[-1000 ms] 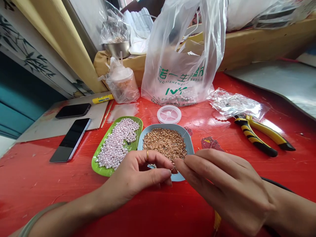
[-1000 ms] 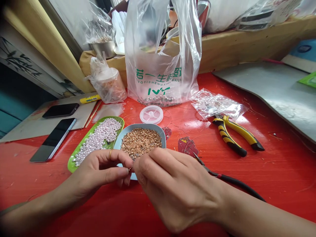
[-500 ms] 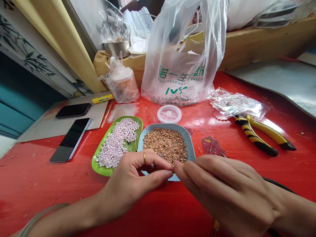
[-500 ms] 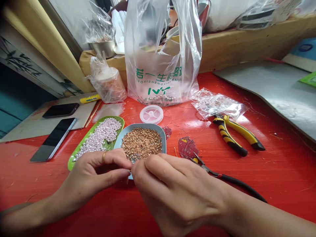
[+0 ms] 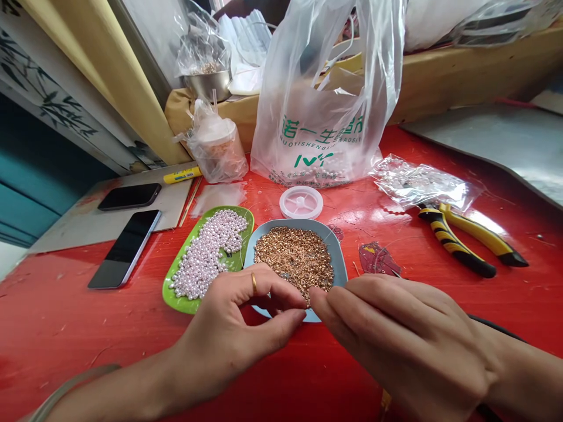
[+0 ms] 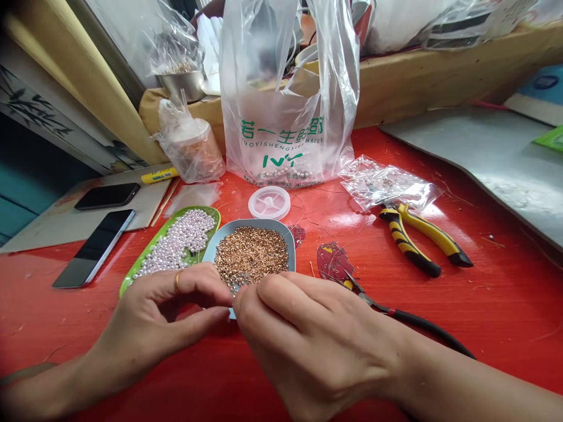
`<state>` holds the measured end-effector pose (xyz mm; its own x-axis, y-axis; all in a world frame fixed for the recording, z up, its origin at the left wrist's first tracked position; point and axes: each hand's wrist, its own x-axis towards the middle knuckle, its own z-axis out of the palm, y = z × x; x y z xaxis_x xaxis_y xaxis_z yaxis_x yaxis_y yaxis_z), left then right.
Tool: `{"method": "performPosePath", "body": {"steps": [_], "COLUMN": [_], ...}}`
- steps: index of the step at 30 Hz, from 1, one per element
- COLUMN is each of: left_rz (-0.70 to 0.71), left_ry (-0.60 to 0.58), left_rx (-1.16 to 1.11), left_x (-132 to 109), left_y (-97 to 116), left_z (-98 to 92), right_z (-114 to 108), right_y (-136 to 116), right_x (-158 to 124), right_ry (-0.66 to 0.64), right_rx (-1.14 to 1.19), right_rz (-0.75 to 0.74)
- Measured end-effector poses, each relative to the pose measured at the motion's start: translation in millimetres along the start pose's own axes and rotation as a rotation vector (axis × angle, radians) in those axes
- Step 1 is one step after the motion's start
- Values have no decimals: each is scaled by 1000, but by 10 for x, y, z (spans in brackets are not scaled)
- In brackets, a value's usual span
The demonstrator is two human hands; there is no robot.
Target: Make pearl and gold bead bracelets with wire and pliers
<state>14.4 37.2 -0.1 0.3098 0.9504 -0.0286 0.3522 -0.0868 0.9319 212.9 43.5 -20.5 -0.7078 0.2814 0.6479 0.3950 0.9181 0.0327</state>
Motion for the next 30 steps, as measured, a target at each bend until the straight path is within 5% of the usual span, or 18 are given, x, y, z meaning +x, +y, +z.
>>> {"method": "performPosePath", "body": {"steps": [17,30], "left_rz": [165,289], "left_ry": [22,38], "left_rx": [185,286], "left_x": [-5,9], "left_y": [-20,-8], "left_z": [35,39], "right_z": [37,53], "right_y": [-34,-37], "right_x": [-19,76], "right_ry": [49,3], "right_rx": [-46,181], "right_rz": [-26,201]}}
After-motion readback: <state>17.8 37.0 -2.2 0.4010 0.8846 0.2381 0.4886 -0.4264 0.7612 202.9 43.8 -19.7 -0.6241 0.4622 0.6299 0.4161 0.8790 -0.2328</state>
